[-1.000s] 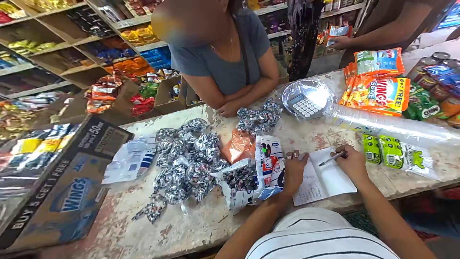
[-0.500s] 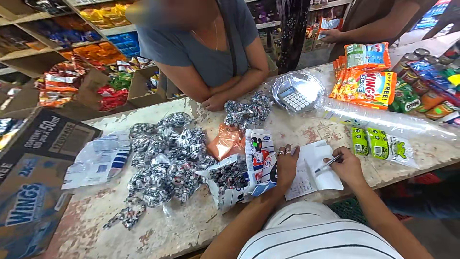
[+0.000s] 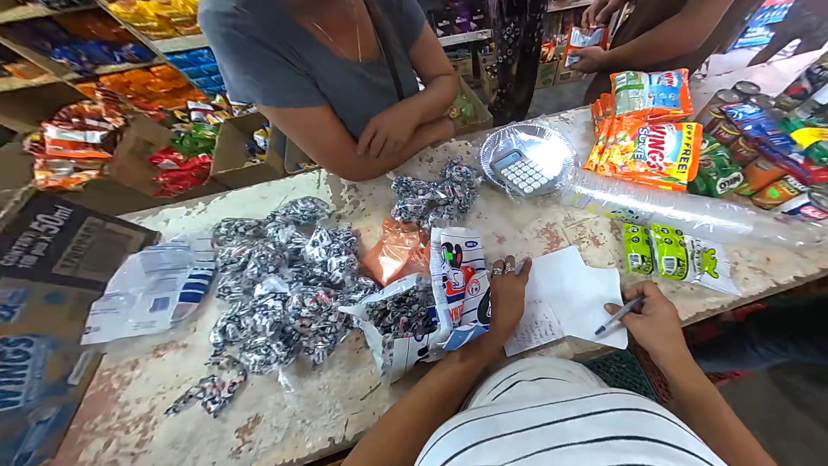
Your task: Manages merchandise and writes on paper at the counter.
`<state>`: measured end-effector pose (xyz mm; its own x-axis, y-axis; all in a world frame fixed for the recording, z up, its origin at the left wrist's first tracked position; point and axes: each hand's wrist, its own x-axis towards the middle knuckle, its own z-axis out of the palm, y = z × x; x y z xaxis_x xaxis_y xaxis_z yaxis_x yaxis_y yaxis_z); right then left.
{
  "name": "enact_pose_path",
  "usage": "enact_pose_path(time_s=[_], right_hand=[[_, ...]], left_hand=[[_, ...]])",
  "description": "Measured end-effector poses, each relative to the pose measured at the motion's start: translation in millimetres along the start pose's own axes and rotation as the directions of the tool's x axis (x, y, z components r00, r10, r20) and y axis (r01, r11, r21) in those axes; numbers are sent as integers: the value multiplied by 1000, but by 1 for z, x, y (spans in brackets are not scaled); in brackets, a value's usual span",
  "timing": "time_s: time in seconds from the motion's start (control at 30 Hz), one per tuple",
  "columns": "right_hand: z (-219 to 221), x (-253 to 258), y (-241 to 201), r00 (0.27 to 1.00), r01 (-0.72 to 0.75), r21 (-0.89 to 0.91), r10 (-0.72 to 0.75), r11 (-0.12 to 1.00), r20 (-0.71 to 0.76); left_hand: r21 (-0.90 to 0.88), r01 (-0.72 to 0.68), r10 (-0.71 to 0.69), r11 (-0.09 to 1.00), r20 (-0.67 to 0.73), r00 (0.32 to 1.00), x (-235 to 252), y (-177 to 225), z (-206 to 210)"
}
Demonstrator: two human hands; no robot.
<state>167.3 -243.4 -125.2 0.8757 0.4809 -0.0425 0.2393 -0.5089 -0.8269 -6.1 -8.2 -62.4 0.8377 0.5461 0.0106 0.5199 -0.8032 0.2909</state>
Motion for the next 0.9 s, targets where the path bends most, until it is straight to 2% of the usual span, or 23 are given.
enact_pose_path(time_s=[0.13,0.2,0.27,0.37,0.43,0.5,0.6,0.67,0.77,0.83,0.9], right_hand=[[-44,-25,45,994,53,-30,-56,998,-94],[-68,-34,47,980,147,98,-132,984,-146],[-77,-36,32,967,234,263,-195,936,-167],[-58,-22,0,965,260,484,-235,836,-114],[-31,-11,-16,973,195,604,-229,773,-22],[-7,-5,-29,971,125,679,-228,724,65],[1,3,-45,959,83,728,-254,680,128],[-3,8,-49,952,71,765,-271,641,139],[5,8,-50,918,27,856,-352,517,183],[22,5,-46,887,-32,899,-403,436,227],[36,1,-42,856,-68,933,-459,354,236]], left_hand=[[-72,0,-8,997,-103,995,-1,-2,2],[-171,-10,-7,985,-94,996,-3,-1,-6],[-244,-51,49,968,-16,999,-6,5,-11],[-201,-144,181,969,179,967,-10,22,-11],[-166,-212,251,963,265,931,-18,33,-3],[-150,-239,275,959,315,908,-27,35,3],[-181,-256,307,949,368,878,-24,23,-5],[-194,-289,342,938,362,867,-21,14,-7],[-289,-306,390,907,304,869,-22,9,-4],[-454,-279,393,846,179,902,-23,9,3],[-665,-207,326,717,58,944,-22,7,10]])
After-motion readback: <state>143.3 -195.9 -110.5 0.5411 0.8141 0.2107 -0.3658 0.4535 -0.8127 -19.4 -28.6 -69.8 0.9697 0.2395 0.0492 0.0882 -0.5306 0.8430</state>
